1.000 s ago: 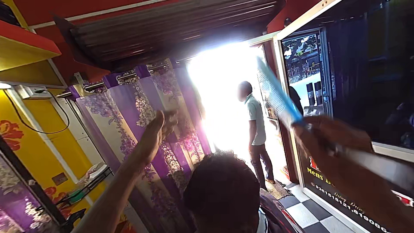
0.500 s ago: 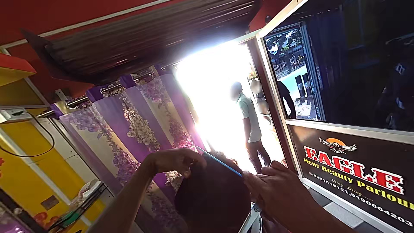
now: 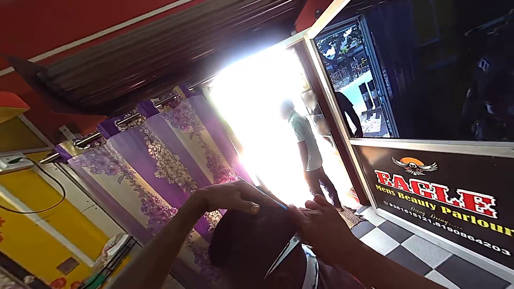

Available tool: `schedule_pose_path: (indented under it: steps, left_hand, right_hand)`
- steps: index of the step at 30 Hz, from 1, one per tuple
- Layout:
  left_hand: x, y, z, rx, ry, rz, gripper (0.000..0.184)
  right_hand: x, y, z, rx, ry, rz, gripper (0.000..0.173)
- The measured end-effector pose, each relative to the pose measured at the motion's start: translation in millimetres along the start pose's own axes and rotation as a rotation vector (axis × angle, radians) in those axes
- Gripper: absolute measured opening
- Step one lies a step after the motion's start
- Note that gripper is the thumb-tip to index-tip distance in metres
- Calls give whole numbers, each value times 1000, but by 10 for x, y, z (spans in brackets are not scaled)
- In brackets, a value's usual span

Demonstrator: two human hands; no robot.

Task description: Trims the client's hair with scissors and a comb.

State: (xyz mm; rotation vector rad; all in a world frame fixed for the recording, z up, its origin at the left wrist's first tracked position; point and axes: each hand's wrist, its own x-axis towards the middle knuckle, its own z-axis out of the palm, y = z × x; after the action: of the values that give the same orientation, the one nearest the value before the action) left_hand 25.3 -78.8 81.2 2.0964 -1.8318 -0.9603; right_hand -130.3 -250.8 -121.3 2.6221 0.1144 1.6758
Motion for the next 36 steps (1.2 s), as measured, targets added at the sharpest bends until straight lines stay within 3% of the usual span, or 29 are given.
schedule_pose_path:
  steps: [6,13,23,27,30,32,34,36]
  left_hand:
    - [36,57,159,6,102,-24,33]
    - [92,57,216,78,84,88,34]
    - [68,375,248,198,57,69,32]
    - [58,403,282,248,69,83,32]
    - [28,381,305,274,95,78,34]
    - [10,358,338,261,134,99,35]
    - [-38,353,431,195,268,69,42]
    - [-74,416,551,84,415,-57,47]
  right_hand:
    - [-57,187,88,-108,149,-131,19]
    - [-92,293,-95,-131,234,-176,23]
    - [-173,295,-261,-56,238,-93,21]
    - [-162,328,-276,12,272,21,18]
    - [-155,394,-297,210,326,217,24]
    - [-146,363,-362,527,295,329,24]
    - [-141,284,-462,955,81,330,25]
    - [-148,218,-488,1168,-179,231,28]
